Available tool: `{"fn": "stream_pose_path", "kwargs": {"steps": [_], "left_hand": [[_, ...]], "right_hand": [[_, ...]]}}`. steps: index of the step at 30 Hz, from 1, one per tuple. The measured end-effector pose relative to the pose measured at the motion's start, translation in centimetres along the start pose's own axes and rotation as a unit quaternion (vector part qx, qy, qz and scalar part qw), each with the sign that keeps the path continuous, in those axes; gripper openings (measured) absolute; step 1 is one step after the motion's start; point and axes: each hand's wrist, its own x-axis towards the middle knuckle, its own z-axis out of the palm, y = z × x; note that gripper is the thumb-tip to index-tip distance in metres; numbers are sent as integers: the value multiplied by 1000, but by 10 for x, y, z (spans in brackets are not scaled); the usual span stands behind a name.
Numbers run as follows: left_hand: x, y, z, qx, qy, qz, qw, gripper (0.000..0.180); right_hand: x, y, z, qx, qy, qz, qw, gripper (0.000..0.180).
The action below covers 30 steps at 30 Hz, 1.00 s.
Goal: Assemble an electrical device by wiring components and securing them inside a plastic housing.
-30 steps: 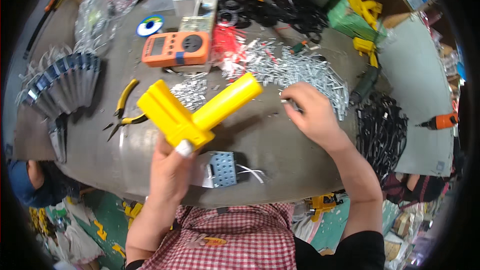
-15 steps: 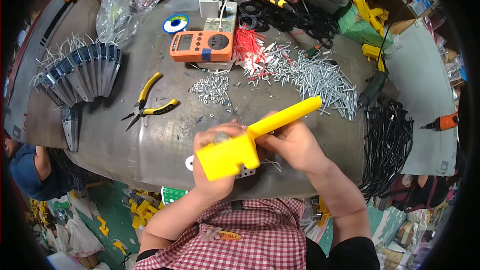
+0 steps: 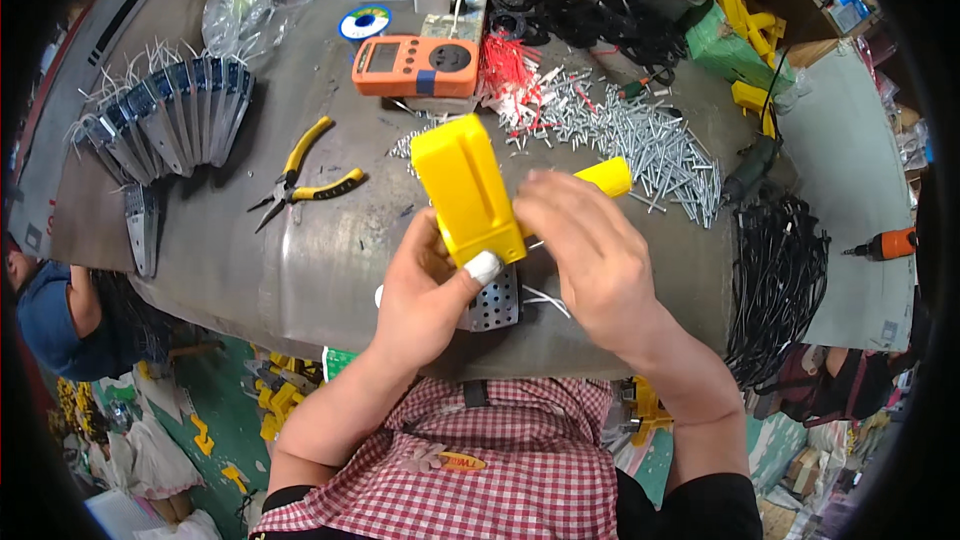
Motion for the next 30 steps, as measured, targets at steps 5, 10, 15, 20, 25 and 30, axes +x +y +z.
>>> {"fn": "stream_pose_path", "kwargs": {"steps": [5,10,15,20,25,30], "left_hand": [[-1,3,11,-45,-43,-19,998,46],[6,18,-1,-102,-93,-65,988,50],[-2,11,-10,401,-152,153,890,85],[1,-16,-9,609,-172,228,740,67],[5,-17,-9,592,-191,185,761,67],[9,-18,0,609,-186,181,750,71]], "right_hand": [[2,-18,11,169,-5,36,985,85],[12,-13,-51,-74,-173,33,982,72],[-3,-2,-70,-122,-158,27,980,46],[-17,-8,-72,-156,-249,38,955,46],[-26,6,-62,-122,-285,39,950,41],[-60,11,-36,-19,-218,91,972,36]]}}
